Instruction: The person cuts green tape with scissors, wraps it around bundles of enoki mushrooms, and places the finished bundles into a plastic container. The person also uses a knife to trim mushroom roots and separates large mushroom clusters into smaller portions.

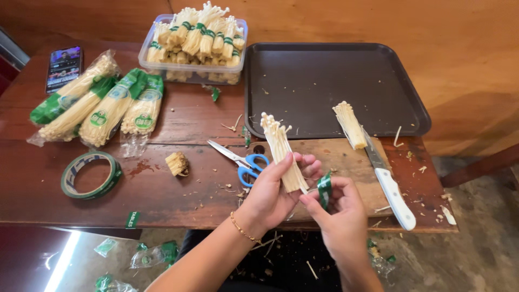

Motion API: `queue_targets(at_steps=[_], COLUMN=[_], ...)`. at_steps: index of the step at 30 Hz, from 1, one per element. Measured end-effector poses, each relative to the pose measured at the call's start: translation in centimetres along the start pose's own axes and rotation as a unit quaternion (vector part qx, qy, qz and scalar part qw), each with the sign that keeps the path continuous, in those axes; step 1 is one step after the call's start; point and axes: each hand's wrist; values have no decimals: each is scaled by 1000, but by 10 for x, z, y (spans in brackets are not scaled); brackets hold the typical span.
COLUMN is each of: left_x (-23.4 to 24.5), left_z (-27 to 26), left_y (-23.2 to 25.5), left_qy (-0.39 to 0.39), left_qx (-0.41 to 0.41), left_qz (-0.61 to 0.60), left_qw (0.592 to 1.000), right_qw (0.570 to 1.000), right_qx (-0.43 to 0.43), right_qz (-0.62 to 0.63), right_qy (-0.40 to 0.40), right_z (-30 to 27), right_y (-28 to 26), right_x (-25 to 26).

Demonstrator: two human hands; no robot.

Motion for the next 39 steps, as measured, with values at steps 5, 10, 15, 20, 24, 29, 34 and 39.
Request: queue_targets(at_steps=[5, 10, 15, 20, 24, 29, 34, 39], left_x=[28, 42, 43, 36, 37, 34, 23, -1], left_z=[8, 20, 13, -8, -15, -9, -8, -24], left_y=[3, 8, -17, -39, -38, -28, -9, -3], left_qy=[25, 121, 52, 14, -40, 1, 70, -86], left_qx=[-33, -75, -99, -95, -139, -84, -65, -151], left_qz=[-20, -35, 23, 42, 197, 231, 537, 678], left_qw=[999, 989, 993, 994, 970, 969, 838, 714], right_qw=[987, 973, 996, 996, 977, 983, 994, 980], right_qx=[-62, -151, 0, -7, 14, 46, -36, -12], right_qz=[-138, -147, -77, -83, -210, -176, -70, -40], right_qy=[-48, -90, 33, 29, 20, 3, -80, -197], right_z=[-11, -22, -2, 9, -6, -20, -14, 9], right_y=[2, -27, -44, -36, -35, -25, 0, 26], right_x=[35, 81, 58, -11, -23, 8, 50, 51])
Point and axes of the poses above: each hand's wrist, its own z-axis towards the middle knuckle, its own x-axis out of the back of the hand, y = z × x, and after that the axes turned 11 degrees about -z, right-handed
